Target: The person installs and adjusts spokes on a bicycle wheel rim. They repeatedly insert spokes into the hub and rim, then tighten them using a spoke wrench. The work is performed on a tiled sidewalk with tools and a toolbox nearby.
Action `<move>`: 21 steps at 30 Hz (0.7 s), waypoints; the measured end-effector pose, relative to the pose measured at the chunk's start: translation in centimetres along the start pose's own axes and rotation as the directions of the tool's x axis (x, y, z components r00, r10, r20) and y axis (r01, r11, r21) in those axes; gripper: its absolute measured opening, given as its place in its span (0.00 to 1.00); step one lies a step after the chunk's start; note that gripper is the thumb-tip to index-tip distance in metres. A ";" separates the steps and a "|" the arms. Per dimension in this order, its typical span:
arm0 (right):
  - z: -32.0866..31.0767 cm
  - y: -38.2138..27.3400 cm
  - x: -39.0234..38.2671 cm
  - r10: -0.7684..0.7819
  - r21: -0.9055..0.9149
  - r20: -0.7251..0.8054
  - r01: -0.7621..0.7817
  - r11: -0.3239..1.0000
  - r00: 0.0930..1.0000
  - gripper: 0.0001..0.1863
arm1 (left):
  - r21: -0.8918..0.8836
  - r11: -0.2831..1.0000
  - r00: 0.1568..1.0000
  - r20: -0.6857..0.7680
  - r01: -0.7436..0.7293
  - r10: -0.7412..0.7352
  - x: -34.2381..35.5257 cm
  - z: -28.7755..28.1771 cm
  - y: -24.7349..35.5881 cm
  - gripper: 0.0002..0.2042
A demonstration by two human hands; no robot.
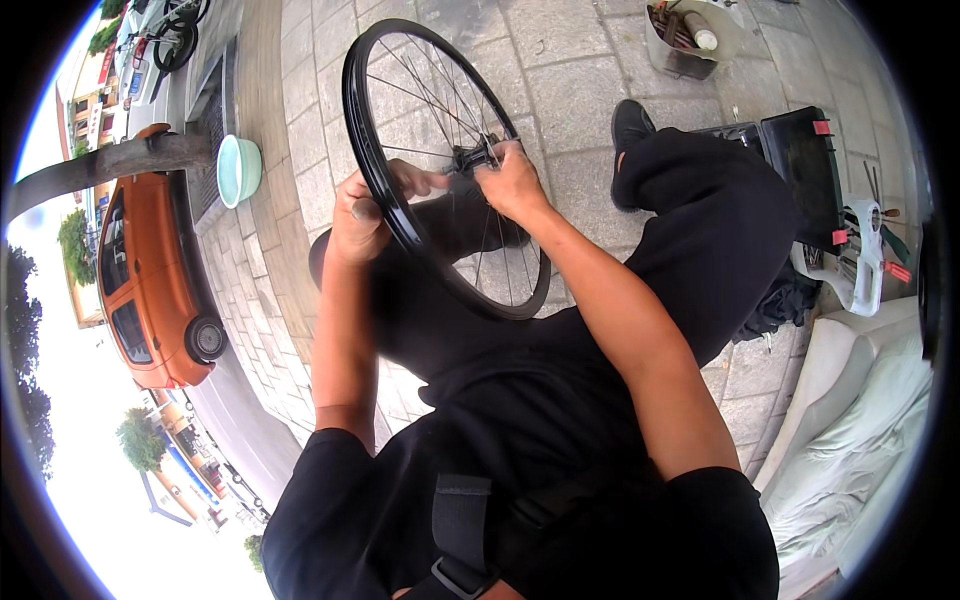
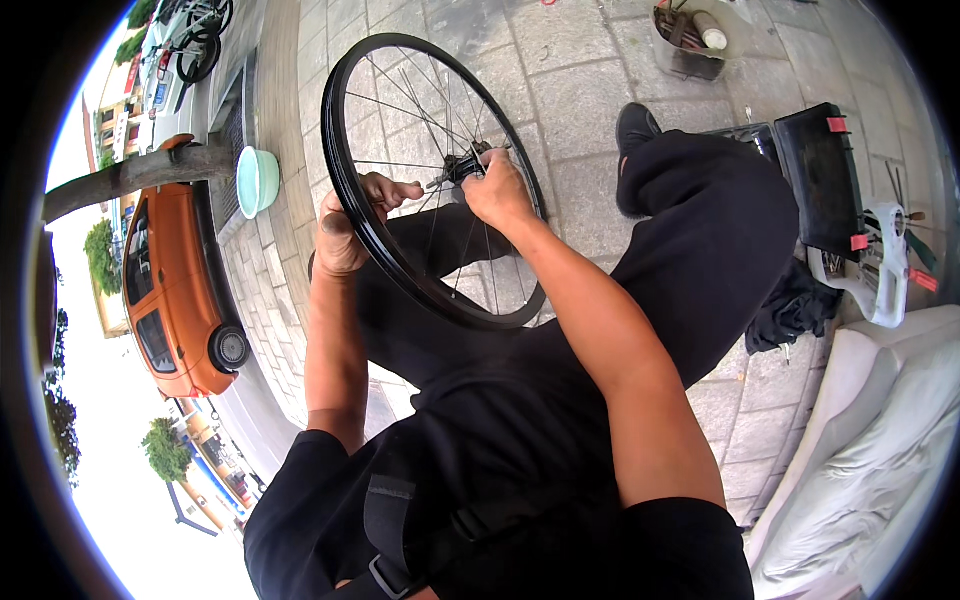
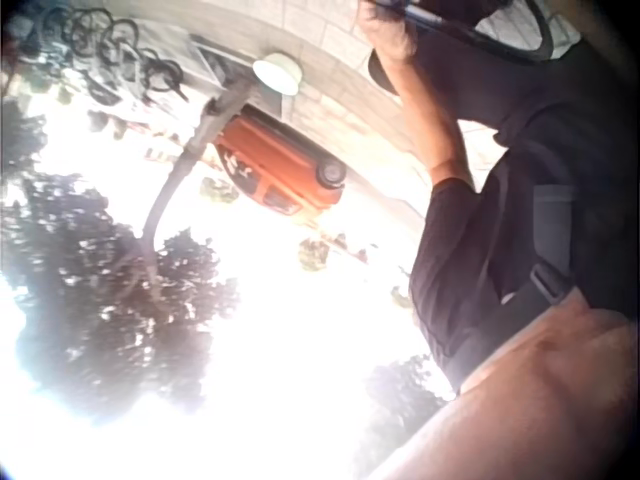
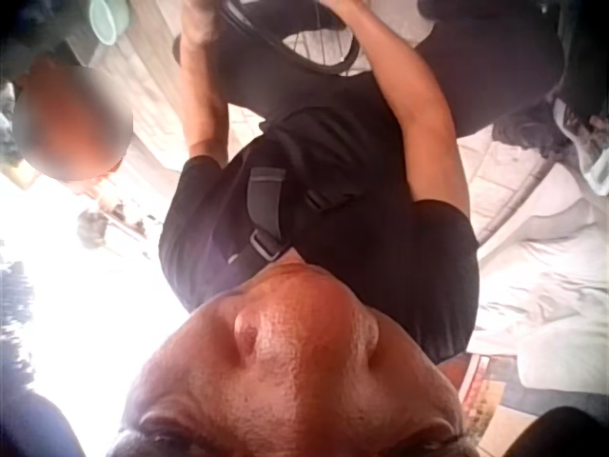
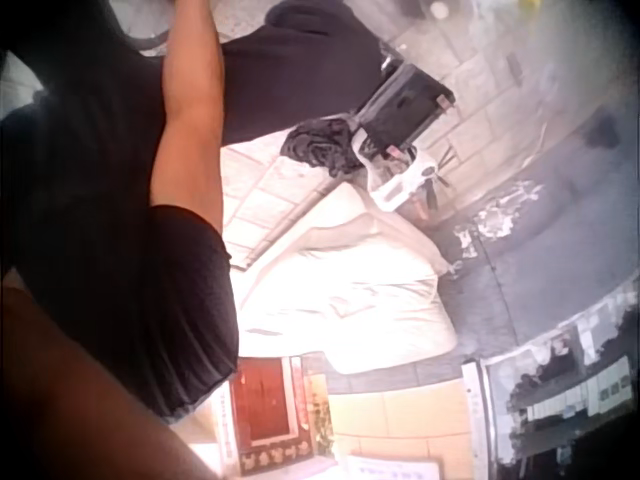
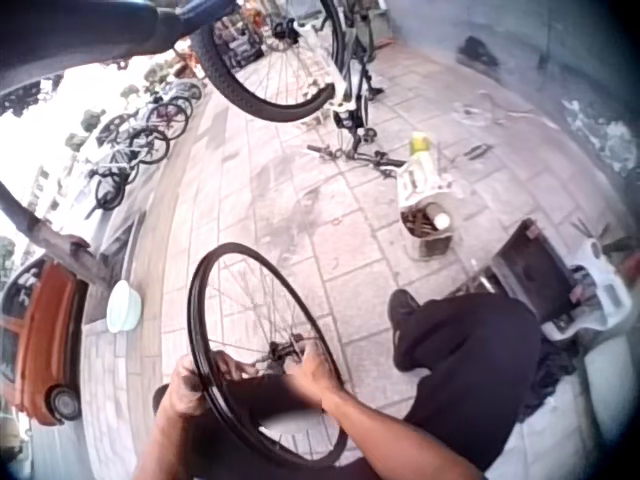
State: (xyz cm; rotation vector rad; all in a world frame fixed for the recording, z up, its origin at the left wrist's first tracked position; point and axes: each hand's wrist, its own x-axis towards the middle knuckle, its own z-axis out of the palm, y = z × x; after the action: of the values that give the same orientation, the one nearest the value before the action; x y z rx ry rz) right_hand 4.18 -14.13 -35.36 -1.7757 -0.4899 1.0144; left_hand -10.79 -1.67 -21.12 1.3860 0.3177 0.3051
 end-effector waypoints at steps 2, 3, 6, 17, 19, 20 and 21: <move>0.1 0.3 -0.2 0.006 -0.006 -0.029 -0.006 1.000 1.000 0.25 | -0.116 0.993 1.000 0.023 0.005 -0.002 -0.2 -0.2 -0.6 0.37; 0.2 0.4 -0.2 0.026 0.010 -0.033 -0.025 1.000 0.999 0.25 | -0.262 0.965 0.999 -0.035 0.025 -0.035 -0.2 -0.4 -1.0 0.36; 0.2 0.8 -0.2 0.062 0.045 -0.031 -0.061 0.997 0.998 0.24 | -0.617 0.786 0.968 -0.169 0.043 -0.185 0.3 -2.1 -2.7 0.23; 0.3 1.3 -0.4 0.006 0.041 -0.011 -0.006 0.999 1.000 0.22 | 0.483 0.602 0.766 -0.489 0.636 -0.418 11.1 -4.1 -8.3 0.23; 0.2 1.0 -0.3 -0.005 0.011 -0.011 0.005 1.000 1.000 0.22 | 0.616 0.461 0.768 -0.478 0.639 -0.427 12.0 -4.3 -9.1 0.24; 0.1 1.0 -0.3 -0.002 0.012 -0.011 0.002 1.000 1.000 0.22 | 0.688 0.370 0.772 -0.471 0.625 -0.427 12.5 -4.0 -9.2 0.24; 0.0 1.0 -0.2 0.001 0.014 -0.011 0.000 1.000 1.000 0.22 | 0.751 0.275 0.775 -0.464 0.601 -0.428 12.9 -3.8 -9.3 0.24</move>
State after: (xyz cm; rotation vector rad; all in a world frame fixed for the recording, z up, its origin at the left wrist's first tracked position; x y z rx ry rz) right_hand 3.94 -14.74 -36.16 -1.7686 -0.4745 1.0052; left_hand -0.23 5.35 -31.46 2.1802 1.2050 -0.4008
